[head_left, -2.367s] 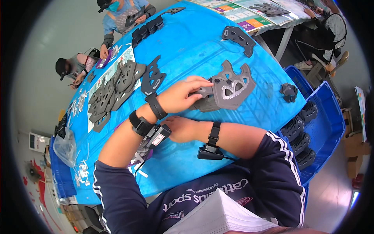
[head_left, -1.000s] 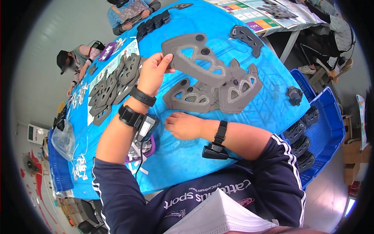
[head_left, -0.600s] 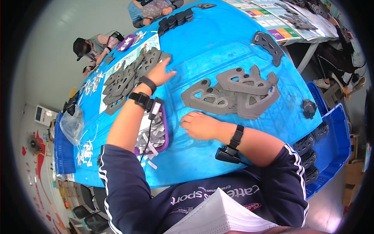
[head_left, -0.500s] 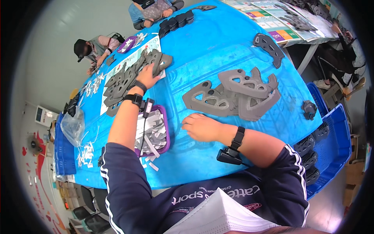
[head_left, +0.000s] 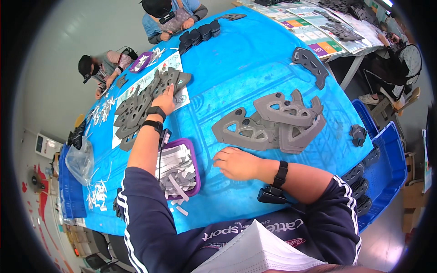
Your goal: Applying adhesive strips to pre-cut shoe components and organizing them.
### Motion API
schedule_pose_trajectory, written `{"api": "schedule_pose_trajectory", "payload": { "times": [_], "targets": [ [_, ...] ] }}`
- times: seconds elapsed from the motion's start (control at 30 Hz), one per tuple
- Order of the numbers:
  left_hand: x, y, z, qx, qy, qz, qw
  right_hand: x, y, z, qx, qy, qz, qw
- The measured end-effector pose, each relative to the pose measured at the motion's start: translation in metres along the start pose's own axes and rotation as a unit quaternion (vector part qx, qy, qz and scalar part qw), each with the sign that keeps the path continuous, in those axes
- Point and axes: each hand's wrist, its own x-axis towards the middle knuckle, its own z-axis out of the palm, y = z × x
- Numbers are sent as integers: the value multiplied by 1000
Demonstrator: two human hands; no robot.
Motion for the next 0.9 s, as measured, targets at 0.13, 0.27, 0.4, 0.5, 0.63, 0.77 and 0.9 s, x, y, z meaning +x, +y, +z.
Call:
{"api": "schedule_pose_trajectory", "payload": {
  "times": [0.13, 0.27, 0.4, 0.5, 0.63, 0.77, 0.9],
  "targets": [
    [13, 4, 7, 73, 60, -20, 995, -2, 3, 1, -2, 8, 3, 1000],
    [25, 1, -5, 43, 30, -107, 993, -6, 8, 0, 4, 16, 5, 1000],
    [14, -86, -30, -50, 212, -225, 950, 0, -3, -2, 15, 11, -3, 1000],
    [9, -111, -54, -57, 282, -126, 949, -2, 0, -3, 6, 14, 4, 1000],
    [3, -134, -95, -67, 348, -98, 930, -3, 3, -4, 8, 6, 10, 1000],
    [0, -148, -130, -123, 346, -166, 915, 1, 1, -5, 1, 3, 10, 1000],
    [-5, -135, -143, 57, 286, -146, 945, 2, 2, -3, 7, 5, 7, 1000]
  ]
}}
